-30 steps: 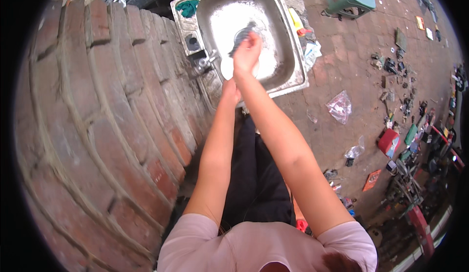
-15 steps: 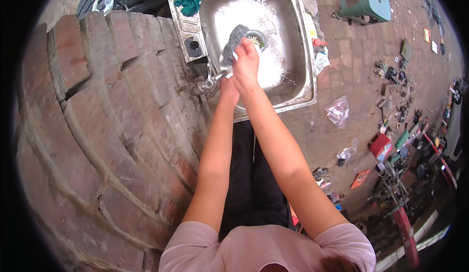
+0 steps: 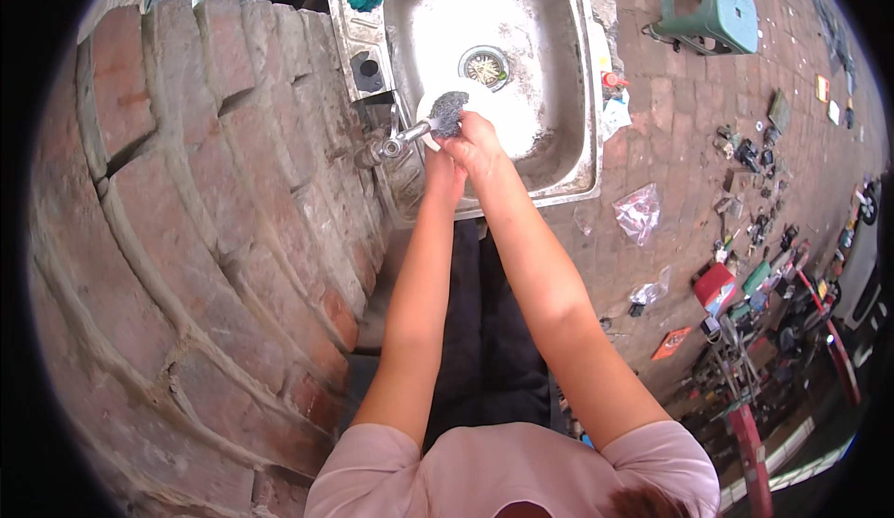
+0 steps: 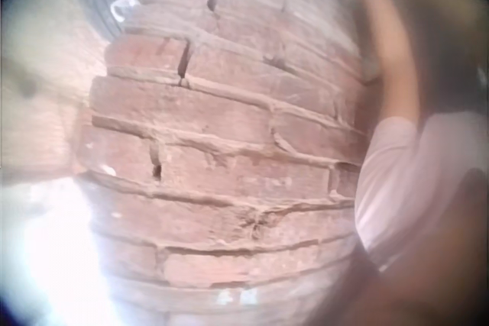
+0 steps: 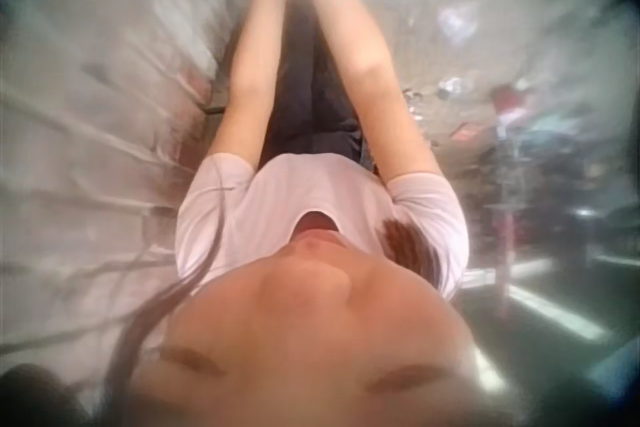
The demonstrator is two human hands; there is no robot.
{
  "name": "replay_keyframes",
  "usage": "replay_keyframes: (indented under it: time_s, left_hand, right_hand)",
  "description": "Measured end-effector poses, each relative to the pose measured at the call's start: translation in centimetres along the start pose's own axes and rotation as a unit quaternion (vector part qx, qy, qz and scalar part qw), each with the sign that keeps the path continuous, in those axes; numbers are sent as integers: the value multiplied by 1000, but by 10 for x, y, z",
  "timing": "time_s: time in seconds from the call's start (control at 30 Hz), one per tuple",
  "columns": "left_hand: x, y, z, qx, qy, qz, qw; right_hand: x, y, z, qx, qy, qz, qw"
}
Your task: The person washes several bowls and a metal basin using a scrubbing pad and water. They scrub each item in a basin, rinse them at an outdoor sink, and place the cleaned items on a nearby surface. The person also refills the basin with water from the outdoor sink.
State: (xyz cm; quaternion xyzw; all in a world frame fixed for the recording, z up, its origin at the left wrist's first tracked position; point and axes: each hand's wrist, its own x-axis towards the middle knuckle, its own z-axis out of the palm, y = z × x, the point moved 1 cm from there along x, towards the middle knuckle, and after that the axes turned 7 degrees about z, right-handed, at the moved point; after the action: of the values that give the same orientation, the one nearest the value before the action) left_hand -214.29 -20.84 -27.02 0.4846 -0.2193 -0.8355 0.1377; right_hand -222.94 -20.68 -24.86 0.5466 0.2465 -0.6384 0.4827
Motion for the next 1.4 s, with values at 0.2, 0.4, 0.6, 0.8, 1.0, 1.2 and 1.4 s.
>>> replay_keyframes:
  time_s: [0.2, 0.4, 0.6, 0.8, 1.0, 1.2, 1.4]
  left_hand:
    - [5, 10, 12, -51, 59, 3, 997]
    - [-1, 23, 28, 22, 38, -11, 999]
    - [19, 5, 1, -158, -83, -39, 983]
    - [19, 8, 4, -114, -52, -28, 992]
    - [24, 3, 4, -75, 2, 18, 997]
    - [35, -2, -8, 28, 52, 102, 993]
    - [-13, 24, 51, 156, 63, 77, 983]
  right_hand:
    - [-40, -6, -7, -291, 5, -167, 942]
    - [-60, -23, 2, -665, 154, -536, 498]
    - [-130, 4, 47, -772, 24, -535, 341]
    - [-144, 31, 67, -819, -13, -542, 188]
    - [-152, 27, 56, -848, 11, -495, 188]
    - [-137, -14, 27, -735, -38, -576, 355]
    - [-59, -51, -39, -834, -24, -477, 277]
